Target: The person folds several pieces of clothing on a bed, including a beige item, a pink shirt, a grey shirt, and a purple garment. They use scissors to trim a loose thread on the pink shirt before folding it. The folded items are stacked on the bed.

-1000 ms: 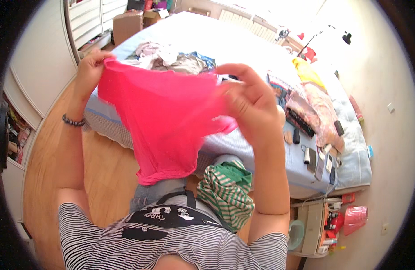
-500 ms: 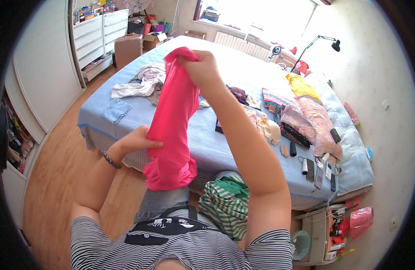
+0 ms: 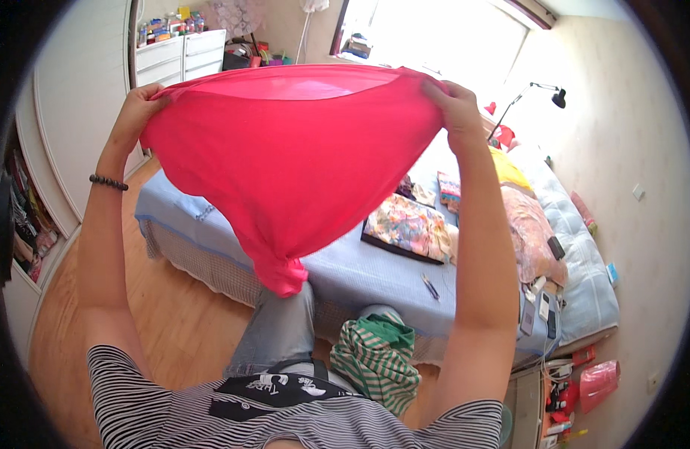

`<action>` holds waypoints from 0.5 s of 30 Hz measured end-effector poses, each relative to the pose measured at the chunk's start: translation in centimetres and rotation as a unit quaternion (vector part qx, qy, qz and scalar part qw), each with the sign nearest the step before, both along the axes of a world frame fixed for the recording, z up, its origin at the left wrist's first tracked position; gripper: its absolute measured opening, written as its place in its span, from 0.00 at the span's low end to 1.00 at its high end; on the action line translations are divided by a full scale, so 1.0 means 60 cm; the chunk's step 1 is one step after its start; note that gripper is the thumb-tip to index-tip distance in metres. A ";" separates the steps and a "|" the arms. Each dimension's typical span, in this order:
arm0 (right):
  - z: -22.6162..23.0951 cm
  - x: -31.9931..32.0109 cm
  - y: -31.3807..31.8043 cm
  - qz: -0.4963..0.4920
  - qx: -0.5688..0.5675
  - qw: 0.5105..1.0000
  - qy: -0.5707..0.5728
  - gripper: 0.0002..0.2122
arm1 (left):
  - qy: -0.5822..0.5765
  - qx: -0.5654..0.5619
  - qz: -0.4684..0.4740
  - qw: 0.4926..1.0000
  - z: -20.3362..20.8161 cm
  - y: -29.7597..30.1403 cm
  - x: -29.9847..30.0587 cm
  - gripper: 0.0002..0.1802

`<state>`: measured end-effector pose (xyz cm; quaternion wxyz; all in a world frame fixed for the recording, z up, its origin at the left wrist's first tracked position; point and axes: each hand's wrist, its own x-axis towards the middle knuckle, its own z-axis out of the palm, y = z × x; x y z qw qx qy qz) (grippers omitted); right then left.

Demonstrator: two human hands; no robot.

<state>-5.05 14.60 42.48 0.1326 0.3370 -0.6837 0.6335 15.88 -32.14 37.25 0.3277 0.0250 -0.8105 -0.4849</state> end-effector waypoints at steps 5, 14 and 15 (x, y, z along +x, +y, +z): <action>0.066 0.013 0.040 0.016 -0.044 0.999 -0.009 0.11 | -0.003 0.066 -0.154 0.986 0.070 0.017 0.038 0.12; 0.099 0.045 0.063 0.039 -0.021 0.999 -0.009 0.07 | 0.052 0.048 -0.136 0.988 0.098 0.035 0.030 0.10; 0.098 0.049 0.061 0.018 -0.020 1.000 0.008 0.06 | 0.071 0.055 -0.127 0.988 0.096 0.037 0.026 0.09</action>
